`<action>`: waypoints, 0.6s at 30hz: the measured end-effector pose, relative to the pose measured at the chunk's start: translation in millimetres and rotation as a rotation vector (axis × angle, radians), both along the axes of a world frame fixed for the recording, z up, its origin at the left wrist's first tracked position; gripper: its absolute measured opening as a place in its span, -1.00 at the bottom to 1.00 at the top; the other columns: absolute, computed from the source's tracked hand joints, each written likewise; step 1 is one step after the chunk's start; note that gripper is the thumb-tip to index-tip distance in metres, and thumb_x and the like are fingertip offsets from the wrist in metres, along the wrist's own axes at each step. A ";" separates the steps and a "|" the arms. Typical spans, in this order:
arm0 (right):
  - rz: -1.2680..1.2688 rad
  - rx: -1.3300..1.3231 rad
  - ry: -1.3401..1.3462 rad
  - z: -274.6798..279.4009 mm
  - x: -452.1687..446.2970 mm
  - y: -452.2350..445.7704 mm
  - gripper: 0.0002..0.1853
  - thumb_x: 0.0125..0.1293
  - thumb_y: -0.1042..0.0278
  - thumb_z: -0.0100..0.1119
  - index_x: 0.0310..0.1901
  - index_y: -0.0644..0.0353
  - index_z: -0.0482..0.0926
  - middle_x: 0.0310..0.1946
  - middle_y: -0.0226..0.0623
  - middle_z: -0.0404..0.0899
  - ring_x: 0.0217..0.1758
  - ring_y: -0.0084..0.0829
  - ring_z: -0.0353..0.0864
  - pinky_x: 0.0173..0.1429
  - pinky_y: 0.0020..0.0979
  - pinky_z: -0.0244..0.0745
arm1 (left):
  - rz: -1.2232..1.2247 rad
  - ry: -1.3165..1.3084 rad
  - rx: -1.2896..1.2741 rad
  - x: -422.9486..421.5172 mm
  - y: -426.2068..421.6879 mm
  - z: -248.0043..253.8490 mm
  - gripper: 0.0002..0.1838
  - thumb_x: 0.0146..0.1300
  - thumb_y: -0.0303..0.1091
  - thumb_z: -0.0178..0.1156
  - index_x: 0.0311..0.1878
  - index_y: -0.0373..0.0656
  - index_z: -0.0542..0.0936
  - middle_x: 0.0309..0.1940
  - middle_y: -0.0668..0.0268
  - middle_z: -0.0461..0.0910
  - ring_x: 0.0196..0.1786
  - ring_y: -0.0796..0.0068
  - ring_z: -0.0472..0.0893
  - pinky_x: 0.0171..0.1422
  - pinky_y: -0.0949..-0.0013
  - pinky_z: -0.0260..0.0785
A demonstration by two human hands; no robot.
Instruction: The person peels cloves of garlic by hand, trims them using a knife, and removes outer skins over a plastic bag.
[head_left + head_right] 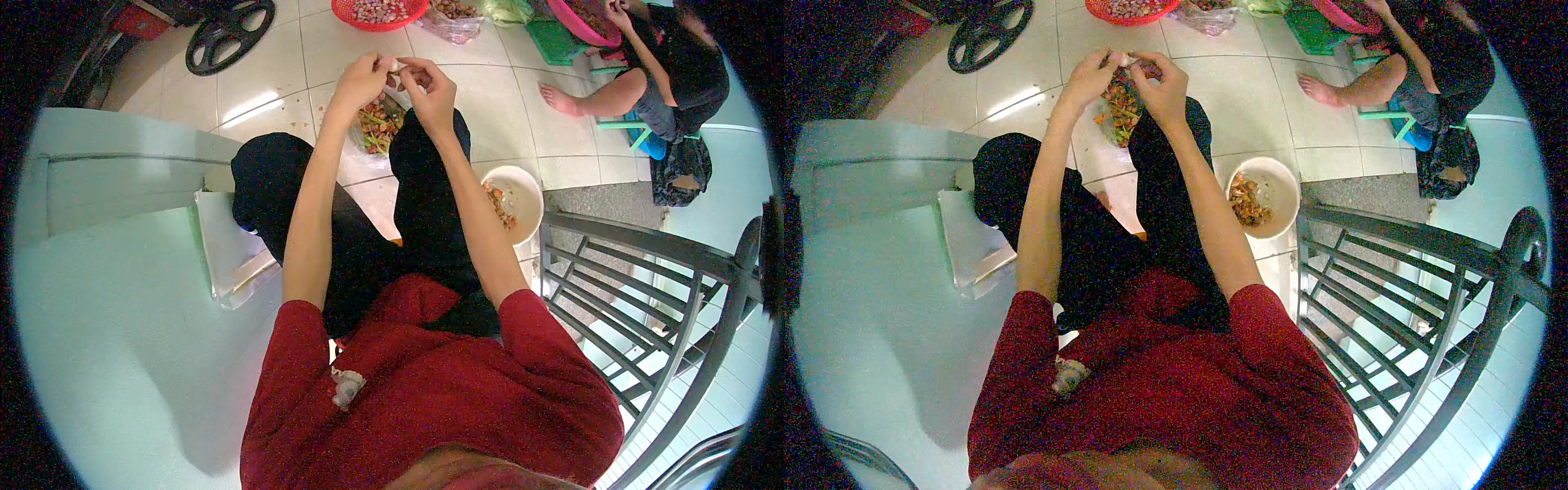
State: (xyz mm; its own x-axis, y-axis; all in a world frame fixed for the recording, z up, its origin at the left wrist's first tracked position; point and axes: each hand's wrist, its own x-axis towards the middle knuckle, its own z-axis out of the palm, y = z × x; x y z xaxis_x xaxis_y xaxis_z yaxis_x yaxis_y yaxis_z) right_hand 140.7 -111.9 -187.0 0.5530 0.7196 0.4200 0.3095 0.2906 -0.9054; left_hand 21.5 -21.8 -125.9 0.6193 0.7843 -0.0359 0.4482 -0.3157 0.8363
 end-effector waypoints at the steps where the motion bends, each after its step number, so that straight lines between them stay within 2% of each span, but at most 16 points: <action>1: 0.003 0.000 0.019 1.3 -0.7 -0.1 -0.77 0.36 0.55 0.23 0.02 0.40 0.62 -0.29 -0.27 0.67 -0.31 -0.55 0.66 -0.18 -0.51 0.57 | -0.010 0.002 -0.073 -0.2 1.7 -0.1 -0.53 0.52 0.03 0.01 -0.01 -0.27 0.58 -0.26 0.16 0.66 -0.35 0.33 0.65 -0.24 0.25 0.50; 3: 0.006 0.001 0.038 3.4 -1.4 -0.6 -0.76 0.36 0.56 0.23 0.03 0.40 0.62 -0.29 -0.27 0.66 -0.31 -0.56 0.65 -0.18 -0.52 0.57 | -0.020 0.005 -0.146 0.2 2.8 -1.0 -0.54 0.53 0.00 0.00 0.00 -0.28 0.58 -0.25 0.18 0.66 -0.35 0.36 0.66 -0.27 0.28 0.52; 5: 0.035 0.019 0.068 5.2 -1.7 -1.4 -0.75 0.36 0.56 0.22 0.05 0.39 0.60 -0.29 -0.27 0.66 -0.33 -0.56 0.64 -0.18 -0.52 0.56 | 0.006 -0.023 -0.132 1.1 1.9 -2.4 -0.60 0.54 -0.11 -0.05 -0.06 -0.29 0.59 -0.37 0.18 0.74 -0.51 0.39 0.65 -0.33 0.27 0.50; 6: 0.035 0.018 0.068 6.0 -2.1 -1.6 -0.75 0.36 0.56 0.22 0.05 0.39 0.60 -0.29 -0.27 0.66 -0.33 -0.56 0.64 -0.18 -0.52 0.56 | 0.006 -0.023 -0.132 1.2 1.6 -3.1 -0.60 0.54 -0.11 -0.05 -0.06 -0.29 0.59 -0.37 0.18 0.74 -0.51 0.39 0.65 -0.33 0.27 0.50; 9: 0.043 0.025 0.096 9.4 -3.2 -2.6 -0.75 0.36 0.57 0.22 0.05 0.39 0.60 -0.29 -0.29 0.65 -0.34 -0.56 0.64 -0.18 -0.53 0.55 | 0.051 -0.038 -0.099 1.7 3.7 -9.9 -0.57 0.54 -0.07 -0.08 -0.05 -0.26 0.60 -0.37 0.17 0.74 -0.47 0.31 0.68 -0.24 0.21 0.52; 12: 0.033 0.001 0.097 10.2 -3.0 -2.9 -0.76 0.36 0.55 0.22 0.04 0.37 0.60 -0.29 -0.26 0.67 -0.33 -0.55 0.65 -0.18 -0.52 0.55 | 0.074 0.083 0.024 -0.3 13.8 -18.1 -0.54 0.54 -0.02 -0.11 -0.07 -0.22 0.63 -0.36 0.17 0.74 -0.39 0.24 0.70 -0.14 0.15 0.52; 14: -0.003 -0.029 0.057 5.5 -0.1 2.4 -0.80 0.29 0.45 0.28 -0.06 0.27 0.67 -0.35 -0.25 0.74 -0.33 -0.52 0.73 -0.18 -0.49 0.60 | 0.114 0.172 0.198 -3.6 17.5 -15.6 -0.51 0.53 0.03 -0.12 -0.10 -0.17 0.65 -0.35 0.18 0.74 -0.32 0.21 0.72 -0.06 0.10 0.50; 18: -0.028 -0.100 -0.017 -5.5 5.4 15.0 -0.81 0.28 0.43 0.29 -0.10 0.26 0.69 -0.33 -0.21 0.76 -0.31 -0.48 0.76 -0.16 -0.47 0.61 | 0.121 0.001 -0.005 -8.7 24.4 -9.1 -0.49 0.53 0.03 -0.12 -0.14 -0.19 0.66 -0.35 0.19 0.74 -0.33 0.22 0.71 -0.08 0.13 0.50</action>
